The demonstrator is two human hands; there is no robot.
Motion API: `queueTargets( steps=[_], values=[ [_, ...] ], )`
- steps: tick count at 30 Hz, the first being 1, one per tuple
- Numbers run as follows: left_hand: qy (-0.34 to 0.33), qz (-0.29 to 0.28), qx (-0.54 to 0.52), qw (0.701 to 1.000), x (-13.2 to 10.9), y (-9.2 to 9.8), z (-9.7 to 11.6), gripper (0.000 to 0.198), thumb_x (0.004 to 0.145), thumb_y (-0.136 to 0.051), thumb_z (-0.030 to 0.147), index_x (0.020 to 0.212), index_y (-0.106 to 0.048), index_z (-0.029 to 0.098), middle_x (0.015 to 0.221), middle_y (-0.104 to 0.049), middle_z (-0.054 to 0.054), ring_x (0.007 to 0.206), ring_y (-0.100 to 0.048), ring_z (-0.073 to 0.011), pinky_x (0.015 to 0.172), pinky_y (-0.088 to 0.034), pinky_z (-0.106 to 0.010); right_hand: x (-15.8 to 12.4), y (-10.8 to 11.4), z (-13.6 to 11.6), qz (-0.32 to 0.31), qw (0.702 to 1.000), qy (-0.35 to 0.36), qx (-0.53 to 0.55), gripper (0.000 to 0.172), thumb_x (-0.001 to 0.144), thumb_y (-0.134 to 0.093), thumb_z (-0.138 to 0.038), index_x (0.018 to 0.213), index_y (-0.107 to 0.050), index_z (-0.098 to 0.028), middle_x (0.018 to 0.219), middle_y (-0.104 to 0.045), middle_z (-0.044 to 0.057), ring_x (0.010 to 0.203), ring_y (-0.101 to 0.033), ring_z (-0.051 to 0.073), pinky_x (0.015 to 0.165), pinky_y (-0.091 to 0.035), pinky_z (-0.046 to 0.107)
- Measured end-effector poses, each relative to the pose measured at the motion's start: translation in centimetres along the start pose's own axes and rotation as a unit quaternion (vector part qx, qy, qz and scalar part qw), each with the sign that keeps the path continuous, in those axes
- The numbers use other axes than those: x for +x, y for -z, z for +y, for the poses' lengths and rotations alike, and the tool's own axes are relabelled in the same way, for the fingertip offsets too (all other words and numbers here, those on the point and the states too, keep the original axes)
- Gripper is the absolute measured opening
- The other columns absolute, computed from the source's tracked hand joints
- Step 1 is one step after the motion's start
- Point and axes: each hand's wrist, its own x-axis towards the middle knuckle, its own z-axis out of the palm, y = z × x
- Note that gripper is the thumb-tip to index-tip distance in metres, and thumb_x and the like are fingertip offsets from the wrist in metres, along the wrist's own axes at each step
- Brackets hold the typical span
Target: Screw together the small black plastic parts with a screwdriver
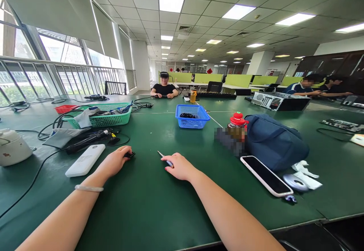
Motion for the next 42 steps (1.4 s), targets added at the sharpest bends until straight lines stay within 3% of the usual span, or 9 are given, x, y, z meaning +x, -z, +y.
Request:
queueTargets(
  steps=[4, 12, 16, 23, 28, 35, 42],
  values=[
    [0.003, 0.003, 0.003, 1.0, 0.0, -0.5, -0.2, 0.026, 0.08, -0.042, 0.022, 0.098, -0.06, 0.023, 0.137, -0.057, -0.01, 0.113, -0.062, -0.026, 0.094, -0.048, -0.038, 0.0, -0.1, 0.0, 0.002, 1.0, -0.001, -0.001, 0.044, 0.087, -0.062, -0.027, 0.131, -0.06, -0.033, 0.116, -0.055, 0.007, 0.087, -0.061, 0.015, 0.09, -0.047, 0.03],
    [0.021, -0.019, 0.039, 0.999, -0.1, -0.5, 0.1, 0.037, 0.086, -0.036, 0.021, 0.117, -0.056, 0.02, 0.116, -0.067, -0.012, 0.102, -0.066, -0.0275, 0.086, -0.049, -0.038, 0.2, -0.5, 0.4, 0.002, 1.0, 0.001, 0.0, 0.045, 0.087, -0.062, -0.029, 0.132, -0.059, -0.033, 0.117, -0.054, 0.007, 0.089, -0.061, 0.015, 0.094, -0.046, 0.032],
    [0.03, -0.02, 0.037, 0.999, -0.1, -0.4, 0.1, 0.036, 0.086, -0.037, 0.02, 0.116, -0.058, 0.021, 0.118, -0.067, -0.011, 0.103, -0.066, -0.0265, 0.09, -0.049, -0.038, 0.3, -0.4, 0.4, 0.003, 1.0, 0.002, 0.001, 0.045, 0.087, -0.062, -0.028, 0.132, -0.06, -0.034, 0.117, -0.054, 0.007, 0.09, -0.061, 0.015, 0.094, -0.046, 0.032],
    [0.016, -0.006, 0.034, 0.999, -0.1, -0.5, 0.1, 0.049, 0.086, -0.039, 0.02, 0.131, -0.057, 0.024, 0.134, -0.062, -0.008, 0.111, -0.064, -0.0256, 0.096, -0.049, -0.038, 0.0, -0.1, 0.0, -0.003, 1.0, -0.004, 0.005, 0.045, 0.088, -0.062, -0.028, 0.133, -0.059, -0.033, 0.117, -0.054, 0.007, 0.089, -0.06, 0.015, 0.091, -0.046, 0.03],
    [-0.014, 0.008, 0.045, 0.999, -0.2, -0.7, -0.4, 0.047, 0.085, -0.039, 0.02, 0.123, -0.067, 0.026, 0.134, -0.063, -0.005, 0.112, -0.065, -0.0247, 0.099, -0.049, -0.036, -0.2, 0.0, -0.2, 0.003, 1.0, -0.007, 0.004, 0.044, 0.088, -0.062, -0.028, 0.131, -0.06, -0.034, 0.116, -0.054, 0.007, 0.089, -0.06, 0.015, 0.089, -0.047, 0.029],
    [-0.005, 0.021, 0.063, 0.998, 0.0, -1.2, -0.9, 0.047, 0.088, -0.037, 0.024, 0.122, -0.07, 0.026, 0.142, -0.056, -0.005, 0.11, -0.066, -0.0257, 0.098, -0.051, -0.038, -0.2, 0.0, -0.3, -0.002, 1.0, 0.001, -0.003, 0.045, 0.088, -0.061, -0.028, 0.133, -0.059, -0.032, 0.117, -0.056, 0.008, 0.09, -0.06, 0.016, 0.091, -0.046, 0.031],
    [-0.009, 0.046, 0.069, 0.997, 0.0, -1.4, -1.0, 0.044, 0.089, -0.038, 0.029, 0.116, -0.073, 0.026, 0.138, -0.059, -0.004, 0.107, -0.067, -0.0243, 0.098, -0.052, -0.036, 0.0, -0.1, -0.1, -0.008, 1.0, -0.007, -0.007, 0.044, 0.089, -0.061, -0.03, 0.133, -0.059, -0.034, 0.12, -0.054, 0.009, 0.101, -0.059, 0.019, 0.097, -0.044, 0.034]
  ],
)
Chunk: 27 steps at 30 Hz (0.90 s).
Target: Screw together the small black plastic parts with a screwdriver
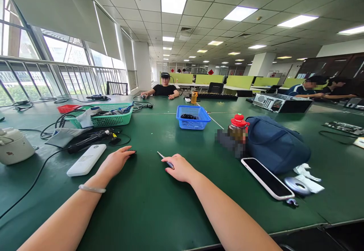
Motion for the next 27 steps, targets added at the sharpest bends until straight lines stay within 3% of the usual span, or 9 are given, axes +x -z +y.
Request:
queueTargets(
  steps=[10, 19, 27],
  values=[
    [-0.017, -0.013, 0.08, 0.997, -0.1, 0.4, 1.0, 0.039, 0.095, -0.038, 0.03, 0.115, -0.071, 0.023, 0.138, -0.06, -0.008, 0.099, -0.071, -0.0271, 0.091, -0.055, -0.041, 0.2, -0.2, 0.2, 0.003, 1.0, 0.011, 0.001, 0.043, 0.088, -0.061, -0.029, 0.131, -0.061, -0.034, 0.119, -0.055, 0.009, 0.108, -0.058, 0.02, 0.099, -0.043, 0.034],
    [-0.024, -0.04, 0.118, 0.992, -0.2, 0.5, 2.7, 0.037, 0.096, -0.033, 0.019, 0.111, -0.067, 0.016, 0.143, -0.054, -0.014, 0.09, -0.072, -0.0281, 0.081, -0.057, -0.044, 0.4, -0.6, 0.6, 0.007, 1.0, 0.017, 0.002, 0.041, 0.088, -0.061, -0.03, 0.129, -0.062, -0.034, 0.118, -0.055, 0.007, 0.111, -0.057, 0.021, 0.1, -0.042, 0.034],
    [-0.015, -0.035, 0.152, 0.988, -0.4, 0.5, 3.8, 0.041, 0.089, -0.031, 0.005, 0.112, -0.063, 0.014, 0.148, -0.047, -0.017, 0.086, -0.073, -0.0261, 0.074, -0.059, -0.04, 0.5, -0.5, 0.6, 0.009, 1.0, 0.009, 0.004, 0.041, 0.088, -0.062, -0.03, 0.129, -0.062, -0.034, 0.119, -0.055, 0.007, 0.108, -0.057, 0.02, 0.102, -0.042, 0.034]
  ],
)
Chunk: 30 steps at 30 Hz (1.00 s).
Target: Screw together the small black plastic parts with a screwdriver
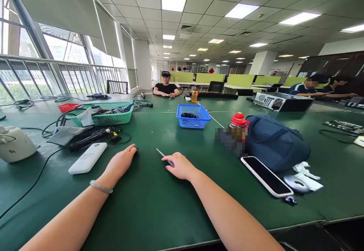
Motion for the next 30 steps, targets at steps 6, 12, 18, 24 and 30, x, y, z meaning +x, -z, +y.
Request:
queueTargets(
  steps=[6, 12, 18, 24, 30],
  values=[
    [0.023, 0.006, -0.027, 0.999, -0.2, 1.1, 1.0, 0.046, 0.082, -0.032, -0.003, 0.11, -0.064, 0.015, 0.143, -0.051, -0.019, 0.094, -0.072, -0.0275, 0.081, -0.059, -0.041, 0.1, -0.2, 0.2, 0.012, 1.0, 0.008, 0.008, 0.038, 0.088, -0.061, -0.029, 0.125, -0.065, -0.034, 0.117, -0.056, 0.007, 0.109, -0.058, 0.02, 0.103, -0.041, 0.034],
    [0.022, 0.018, -0.02, 0.999, -0.2, 1.1, 2.1, 0.045, 0.08, -0.035, -0.006, 0.107, -0.065, 0.015, 0.142, -0.052, -0.019, 0.104, -0.068, -0.0311, 0.087, -0.058, -0.044, 0.3, -0.3, 0.7, 0.019, 1.0, 0.013, 0.01, 0.038, 0.088, -0.061, -0.029, 0.125, -0.066, -0.033, 0.115, -0.057, 0.007, 0.112, -0.056, 0.021, 0.103, -0.04, 0.035],
    [-0.004, 0.005, 0.027, 1.0, -0.1, 0.8, 2.3, 0.045, 0.082, -0.033, -0.006, 0.108, -0.065, 0.012, 0.143, -0.049, -0.021, 0.105, -0.067, -0.0323, 0.085, -0.057, -0.044, 0.5, -0.4, 0.9, 0.019, 1.0, 0.012, 0.011, 0.036, 0.088, -0.061, -0.03, 0.124, -0.067, -0.034, 0.115, -0.058, 0.007, 0.112, -0.056, 0.021, 0.101, -0.041, 0.035],
    [-0.026, -0.001, 0.026, 0.999, -0.1, 1.4, 2.8, 0.044, 0.082, -0.036, -0.004, 0.111, -0.064, 0.013, 0.117, -0.066, -0.018, 0.096, -0.07, -0.0295, 0.08, -0.058, -0.039, 0.6, -0.4, 1.0, 0.016, 1.0, 0.01, 0.016, 0.036, 0.088, -0.061, -0.028, 0.124, -0.067, -0.034, 0.114, -0.057, 0.007, 0.112, -0.055, 0.021, 0.102, -0.041, 0.035],
    [-0.01, 0.012, 0.028, 0.999, -0.2, 1.2, 2.6, 0.055, 0.084, -0.034, -0.001, 0.132, -0.056, 0.013, 0.114, -0.067, -0.018, 0.094, -0.07, -0.0283, 0.075, -0.057, -0.036, 0.6, -0.4, 1.0, 0.018, 1.0, 0.02, 0.015, 0.036, 0.089, -0.06, -0.028, 0.124, -0.066, -0.034, 0.11, -0.059, 0.007, 0.115, -0.053, 0.021, 0.101, -0.041, 0.035]
  ],
)
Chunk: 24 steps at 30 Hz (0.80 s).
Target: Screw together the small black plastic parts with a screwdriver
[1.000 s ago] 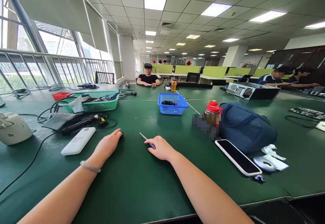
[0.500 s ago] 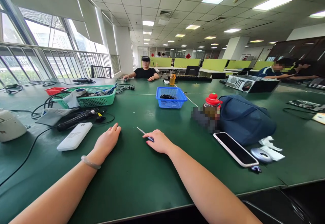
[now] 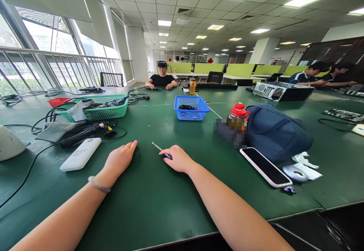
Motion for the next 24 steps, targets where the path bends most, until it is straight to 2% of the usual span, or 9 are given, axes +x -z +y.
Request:
queueTargets(
  steps=[3, 6, 10, 15, 18, 21, 24],
  values=[
    [0.012, -0.013, 0.017, 1.0, 0.0, -0.2, -0.4, 0.055, 0.085, -0.034, 0.002, 0.134, -0.055, 0.013, 0.113, -0.066, -0.017, 0.085, -0.07, -0.0261, 0.069, -0.057, -0.035, 0.0, 0.0, 0.0, 0.002, 1.0, -0.005, 0.006, 0.035, 0.088, -0.06, -0.027, 0.122, -0.068, -0.033, 0.111, -0.059, 0.007, 0.111, -0.055, 0.02, 0.1, -0.042, 0.034],
    [0.012, -0.024, 0.027, 0.999, 0.1, -0.3, -0.7, 0.053, 0.086, -0.033, 0.002, 0.132, -0.057, 0.013, 0.116, -0.063, -0.016, 0.085, -0.069, -0.0244, 0.071, -0.056, -0.034, 0.0, -0.1, 0.0, 0.006, 1.0, -0.007, 0.009, 0.034, 0.088, -0.061, -0.028, 0.121, -0.069, -0.033, 0.112, -0.059, 0.007, 0.109, -0.057, 0.02, 0.101, -0.042, 0.034],
    [0.026, -0.014, -0.03, 0.999, 0.1, -0.5, -1.1, 0.053, 0.085, -0.034, 0.0, 0.128, -0.06, 0.017, 0.119, -0.061, -0.013, 0.088, -0.068, -0.0215, 0.078, -0.054, -0.032, 0.0, -0.1, 0.0, 0.01, 1.0, -0.007, 0.012, 0.035, 0.088, -0.061, -0.026, 0.121, -0.069, -0.033, 0.113, -0.058, 0.007, 0.109, -0.057, 0.02, 0.102, -0.041, 0.035],
    [0.048, 0.005, -0.092, 0.995, 0.1, -1.0, -1.6, 0.04, 0.089, -0.035, 0.009, 0.113, -0.066, 0.021, 0.118, -0.061, -0.011, 0.083, -0.067, -0.0209, 0.078, -0.053, -0.033, 0.0, -0.1, 0.1, 0.003, 1.0, -0.004, 0.008, 0.035, 0.088, -0.06, -0.025, 0.122, -0.068, -0.032, 0.109, -0.06, 0.007, 0.114, -0.054, 0.02, 0.101, -0.042, 0.033],
    [0.047, 0.027, -0.102, 0.993, 0.2, -0.9, -1.6, 0.034, 0.091, -0.036, 0.018, 0.109, -0.066, 0.02, 0.119, -0.061, -0.011, 0.09, -0.065, -0.0236, 0.083, -0.052, -0.036, 0.0, -0.1, 0.2, 0.005, 1.0, 0.002, 0.004, 0.034, 0.089, -0.06, -0.024, 0.121, -0.069, -0.031, 0.104, -0.062, 0.007, 0.115, -0.053, 0.02, 0.099, -0.042, 0.033],
    [0.061, 0.057, -0.141, 0.986, 0.3, -1.1, -1.7, 0.028, 0.09, -0.046, 0.031, 0.108, -0.063, 0.019, 0.121, -0.06, -0.012, 0.099, -0.063, -0.0268, 0.092, -0.049, -0.039, 0.1, -0.1, 0.3, 0.01, 1.0, 0.009, 0.001, 0.033, 0.089, -0.061, -0.024, 0.12, -0.07, -0.031, 0.102, -0.063, 0.006, 0.115, -0.053, 0.021, 0.098, -0.043, 0.033],
    [0.113, 0.082, -0.205, 0.969, 0.5, -2.0, -2.3, 0.043, 0.088, -0.049, 0.045, 0.12, -0.056, 0.017, 0.128, -0.058, -0.014, 0.115, -0.056, -0.0308, 0.103, -0.043, -0.044, 0.1, -0.2, 0.3, 0.012, 1.0, 0.011, 0.004, 0.033, 0.088, -0.061, -0.023, 0.12, -0.07, -0.031, 0.102, -0.064, 0.007, 0.115, -0.053, 0.021, 0.099, -0.042, 0.033]
  ],
)
